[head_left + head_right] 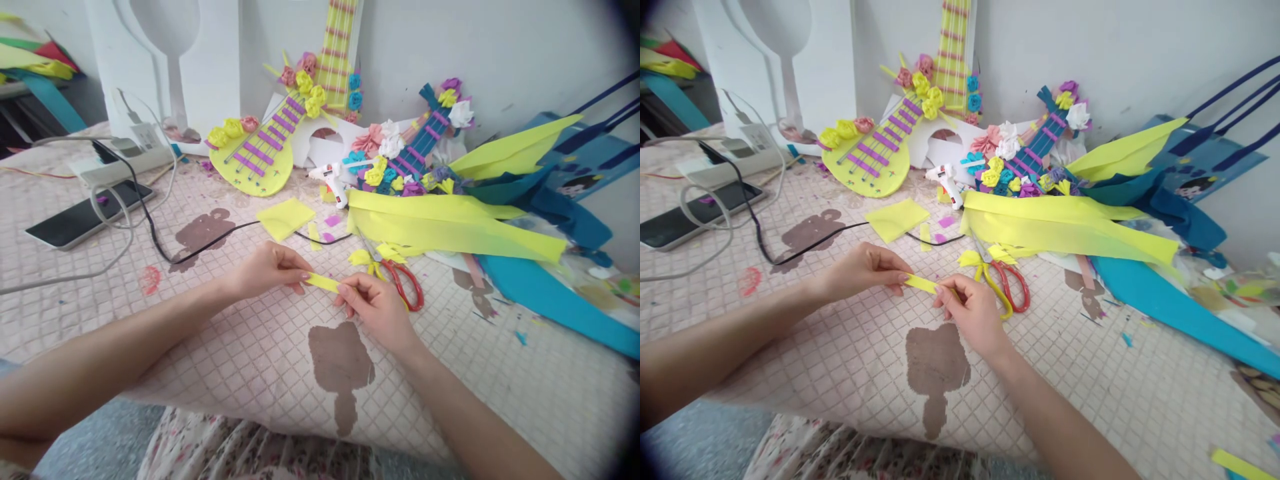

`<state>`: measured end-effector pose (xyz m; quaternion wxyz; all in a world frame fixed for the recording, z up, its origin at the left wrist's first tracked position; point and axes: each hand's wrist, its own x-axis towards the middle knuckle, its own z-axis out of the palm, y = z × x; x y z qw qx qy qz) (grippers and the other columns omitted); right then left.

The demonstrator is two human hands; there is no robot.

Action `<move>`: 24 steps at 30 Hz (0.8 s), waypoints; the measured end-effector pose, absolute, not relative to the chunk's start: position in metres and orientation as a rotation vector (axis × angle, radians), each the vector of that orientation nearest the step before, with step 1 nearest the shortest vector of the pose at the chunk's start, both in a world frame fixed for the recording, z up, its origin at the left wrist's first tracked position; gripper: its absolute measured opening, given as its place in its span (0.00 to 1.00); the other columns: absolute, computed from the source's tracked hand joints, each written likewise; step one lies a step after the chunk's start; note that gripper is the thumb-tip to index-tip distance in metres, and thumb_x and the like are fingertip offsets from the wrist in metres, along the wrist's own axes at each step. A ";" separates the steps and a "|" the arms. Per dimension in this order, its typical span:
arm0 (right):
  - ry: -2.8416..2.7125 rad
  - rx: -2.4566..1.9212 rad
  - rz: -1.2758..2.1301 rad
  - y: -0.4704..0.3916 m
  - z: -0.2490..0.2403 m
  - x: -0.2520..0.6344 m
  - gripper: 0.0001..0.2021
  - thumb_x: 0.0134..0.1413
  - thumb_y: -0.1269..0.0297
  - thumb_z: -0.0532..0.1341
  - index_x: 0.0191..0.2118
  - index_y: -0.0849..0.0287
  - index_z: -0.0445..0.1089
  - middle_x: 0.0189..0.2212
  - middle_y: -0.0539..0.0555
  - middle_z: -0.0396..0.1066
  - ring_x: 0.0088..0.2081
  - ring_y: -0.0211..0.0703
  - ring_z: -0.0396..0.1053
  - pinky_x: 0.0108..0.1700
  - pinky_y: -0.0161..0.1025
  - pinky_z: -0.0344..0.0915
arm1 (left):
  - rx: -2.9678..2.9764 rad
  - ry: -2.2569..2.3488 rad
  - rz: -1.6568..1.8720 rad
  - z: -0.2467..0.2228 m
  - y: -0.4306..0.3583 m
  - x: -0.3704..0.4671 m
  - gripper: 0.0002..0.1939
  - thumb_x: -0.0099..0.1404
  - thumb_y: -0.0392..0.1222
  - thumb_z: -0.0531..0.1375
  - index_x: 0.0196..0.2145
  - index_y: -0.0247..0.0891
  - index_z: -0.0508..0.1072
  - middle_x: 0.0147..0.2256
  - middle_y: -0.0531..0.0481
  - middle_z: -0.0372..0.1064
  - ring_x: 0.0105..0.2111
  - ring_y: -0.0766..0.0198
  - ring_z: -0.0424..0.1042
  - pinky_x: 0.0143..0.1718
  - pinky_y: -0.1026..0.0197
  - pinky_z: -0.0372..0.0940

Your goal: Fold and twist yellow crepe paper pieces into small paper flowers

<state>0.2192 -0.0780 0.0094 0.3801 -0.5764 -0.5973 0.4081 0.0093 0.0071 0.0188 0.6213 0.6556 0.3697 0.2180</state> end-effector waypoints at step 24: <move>-1.504 -1.419 1.161 -0.075 0.007 0.213 0.09 0.54 0.58 0.61 0.34 0.59 0.69 0.25 0.49 0.72 0.22 0.33 0.64 0.25 0.32 0.61 | 1.730 0.799 0.486 0.013 -0.004 0.019 0.09 0.57 0.42 0.64 0.33 0.33 0.77 0.26 0.49 0.75 0.27 0.67 0.73 0.28 0.69 0.65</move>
